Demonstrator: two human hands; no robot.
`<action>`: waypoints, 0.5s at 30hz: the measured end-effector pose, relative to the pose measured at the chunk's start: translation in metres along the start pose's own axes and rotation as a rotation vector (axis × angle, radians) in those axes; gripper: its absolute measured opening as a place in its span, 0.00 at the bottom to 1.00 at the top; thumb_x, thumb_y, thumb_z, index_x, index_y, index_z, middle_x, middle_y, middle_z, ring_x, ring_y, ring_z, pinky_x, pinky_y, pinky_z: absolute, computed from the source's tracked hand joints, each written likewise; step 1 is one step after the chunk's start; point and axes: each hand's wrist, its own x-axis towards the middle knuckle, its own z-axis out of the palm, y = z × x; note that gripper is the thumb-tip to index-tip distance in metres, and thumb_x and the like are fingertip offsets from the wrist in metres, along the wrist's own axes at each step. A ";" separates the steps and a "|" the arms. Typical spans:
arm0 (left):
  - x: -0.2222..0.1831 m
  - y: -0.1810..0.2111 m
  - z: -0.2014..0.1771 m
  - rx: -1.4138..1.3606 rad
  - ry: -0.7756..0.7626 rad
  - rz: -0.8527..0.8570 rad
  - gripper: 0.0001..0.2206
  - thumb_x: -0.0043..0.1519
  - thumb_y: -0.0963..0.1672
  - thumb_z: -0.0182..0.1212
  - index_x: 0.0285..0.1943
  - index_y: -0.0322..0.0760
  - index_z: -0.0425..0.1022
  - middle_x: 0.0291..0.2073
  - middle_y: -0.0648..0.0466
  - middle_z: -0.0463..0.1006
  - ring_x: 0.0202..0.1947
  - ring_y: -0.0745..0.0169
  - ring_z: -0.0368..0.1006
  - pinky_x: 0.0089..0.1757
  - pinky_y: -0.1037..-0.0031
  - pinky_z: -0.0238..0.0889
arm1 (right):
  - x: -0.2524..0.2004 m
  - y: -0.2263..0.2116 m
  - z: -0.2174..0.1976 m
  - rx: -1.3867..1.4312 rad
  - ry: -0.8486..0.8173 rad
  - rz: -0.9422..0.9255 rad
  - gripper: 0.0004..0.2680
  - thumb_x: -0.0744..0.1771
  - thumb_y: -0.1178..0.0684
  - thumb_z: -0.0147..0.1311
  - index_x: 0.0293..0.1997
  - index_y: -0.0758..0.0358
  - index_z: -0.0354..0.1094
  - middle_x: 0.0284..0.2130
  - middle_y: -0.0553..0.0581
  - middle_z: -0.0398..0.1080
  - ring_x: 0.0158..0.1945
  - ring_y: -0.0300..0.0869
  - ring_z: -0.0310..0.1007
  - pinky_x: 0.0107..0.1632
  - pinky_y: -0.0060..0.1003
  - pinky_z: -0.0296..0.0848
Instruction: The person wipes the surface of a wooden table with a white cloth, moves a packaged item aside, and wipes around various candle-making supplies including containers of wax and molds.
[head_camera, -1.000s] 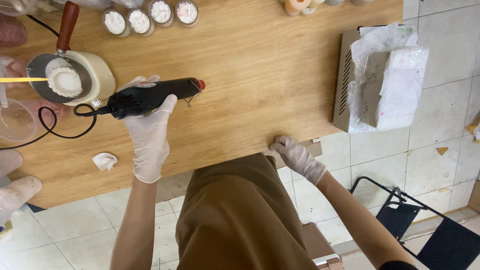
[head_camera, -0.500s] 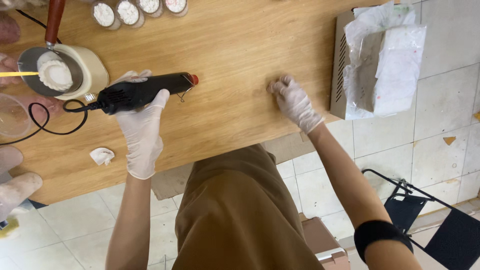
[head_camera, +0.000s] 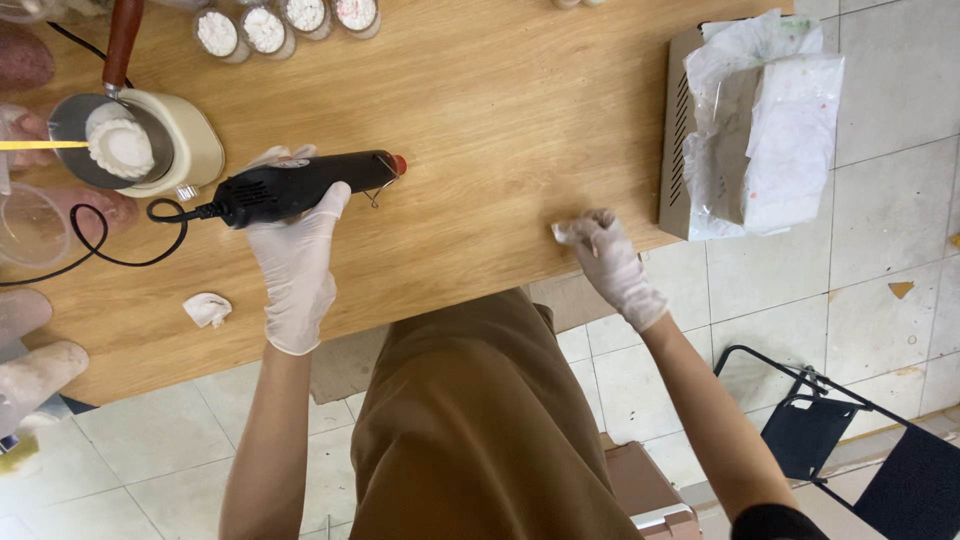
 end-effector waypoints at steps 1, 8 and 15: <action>0.000 0.000 0.000 0.012 0.015 -0.016 0.29 0.59 0.30 0.67 0.67 0.37 0.62 0.62 0.47 0.74 0.65 0.58 0.70 0.64 0.69 0.68 | 0.012 -0.003 0.006 0.002 0.000 -0.001 0.08 0.66 0.59 0.56 0.49 0.62 0.75 0.46 0.62 0.71 0.47 0.52 0.74 0.48 0.40 0.76; -0.002 0.000 -0.001 0.002 -0.004 -0.023 0.30 0.57 0.30 0.66 0.67 0.38 0.61 0.62 0.48 0.73 0.65 0.60 0.70 0.65 0.70 0.69 | -0.044 -0.012 0.094 -0.077 0.044 0.117 0.04 0.67 0.56 0.56 0.44 0.59 0.75 0.40 0.60 0.75 0.44 0.53 0.76 0.45 0.43 0.76; -0.010 0.008 -0.001 0.032 -0.025 -0.042 0.29 0.58 0.30 0.66 0.66 0.39 0.62 0.62 0.48 0.73 0.65 0.59 0.70 0.64 0.71 0.68 | -0.137 0.017 0.040 -0.138 -0.122 0.249 0.05 0.67 0.55 0.59 0.44 0.53 0.78 0.37 0.59 0.75 0.39 0.52 0.75 0.43 0.43 0.76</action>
